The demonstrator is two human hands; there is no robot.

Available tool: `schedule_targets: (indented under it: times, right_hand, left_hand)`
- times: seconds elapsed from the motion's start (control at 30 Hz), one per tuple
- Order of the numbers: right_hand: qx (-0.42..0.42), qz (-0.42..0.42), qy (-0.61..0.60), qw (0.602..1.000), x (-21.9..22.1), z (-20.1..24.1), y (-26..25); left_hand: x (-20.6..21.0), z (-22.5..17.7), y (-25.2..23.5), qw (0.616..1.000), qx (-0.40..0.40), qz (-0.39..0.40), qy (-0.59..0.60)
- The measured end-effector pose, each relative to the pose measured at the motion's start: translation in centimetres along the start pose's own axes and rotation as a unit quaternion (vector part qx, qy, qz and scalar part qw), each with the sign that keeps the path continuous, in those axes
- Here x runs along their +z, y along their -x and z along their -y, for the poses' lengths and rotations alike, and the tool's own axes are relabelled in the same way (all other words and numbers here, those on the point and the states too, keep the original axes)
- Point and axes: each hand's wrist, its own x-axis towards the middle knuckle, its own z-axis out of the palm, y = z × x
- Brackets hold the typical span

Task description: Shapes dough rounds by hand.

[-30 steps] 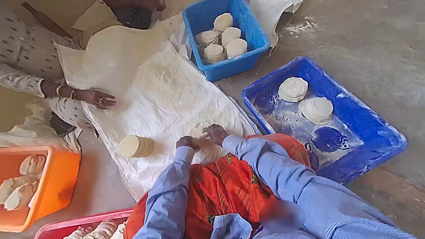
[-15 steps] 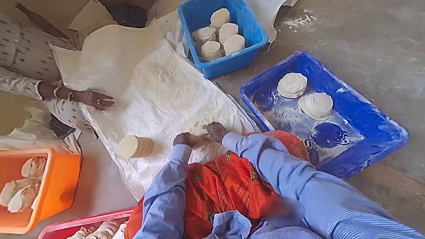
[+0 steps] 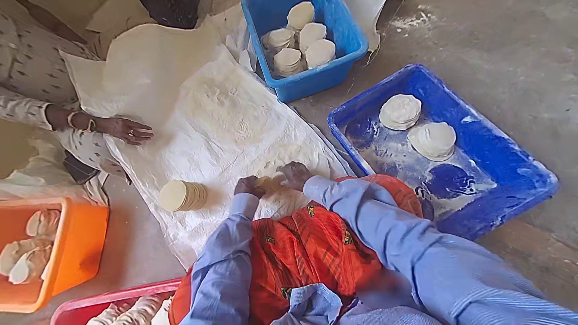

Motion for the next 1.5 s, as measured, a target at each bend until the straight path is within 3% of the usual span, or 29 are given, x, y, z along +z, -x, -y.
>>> schedule_targets:
  times: [0.07, 0.2, 0.33, 0.47, 0.6, 0.73, 0.87, 1.0, 1.13, 1.23, 1.4, 1.5]
  right_hand:
    - [-0.003, 0.002, 0.024, 1.0, 0.4, 0.3, -0.6]
    - [-0.029, -0.036, -0.031, 0.998, -0.3, -0.4, 0.7]
    - [-0.022, -0.002, 0.036, 0.999, 0.5, 0.2, -0.7]
    - [-0.038, -0.029, -0.044, 0.998, -0.6, -0.2, 0.8]
    - [-0.009, 0.006, 0.03, 0.999, 0.1, 0.3, -0.6]
    - [-0.01, -0.025, -0.034, 0.999, -0.8, -0.3, 0.7]
    - [0.011, -0.011, 0.025, 1.0, 0.0, 0.4, -0.4]
    - [0.012, -0.022, -0.003, 1.0, -0.7, -0.4, 0.5]
    - [-0.013, -0.015, 0.014, 1.0, 0.1, 0.0, -0.9]
    - [-0.032, -0.038, -0.046, 0.998, -0.9, -0.5, 0.5]
    - [-0.011, -0.022, -0.003, 1.0, -0.1, -0.2, -1.1]
    - [-0.032, -0.061, -0.068, 0.995, -1.2, -0.4, 0.5]
  left_hand:
    - [0.3, -1.1, -0.6, 1.0, -0.015, 0.019, -0.019]
    - [-0.6, -0.4, 1.1, 0.998, 0.013, -0.004, 0.058]
    - [0.3, -0.5, -0.7, 1.0, -0.015, 0.013, -0.002]
    - [-0.2, 0.3, 0.5, 0.998, 0.021, -0.031, 0.046]
    - [0.6, -0.4, -1.7, 0.997, -0.024, 0.027, -0.062]
    - [-0.3, 0.7, 0.2, 1.0, 0.024, -0.01, -0.017]
    - [0.5, -0.6, -1.5, 0.994, -0.011, 0.029, -0.108]
    - [-0.3, 0.0, 0.2, 0.996, 0.009, 0.001, -0.09]
    - [0.3, -0.8, -1.3, 0.986, 0.003, 0.035, -0.16]
    - [-0.4, 0.2, -0.2, 0.992, 0.057, -0.001, -0.112]
    - [-1.4, -0.8, -0.4, 0.997, 0.002, 0.023, -0.078]
    - [-0.7, 1.0, 0.2, 0.993, 0.047, -0.053, -0.097]
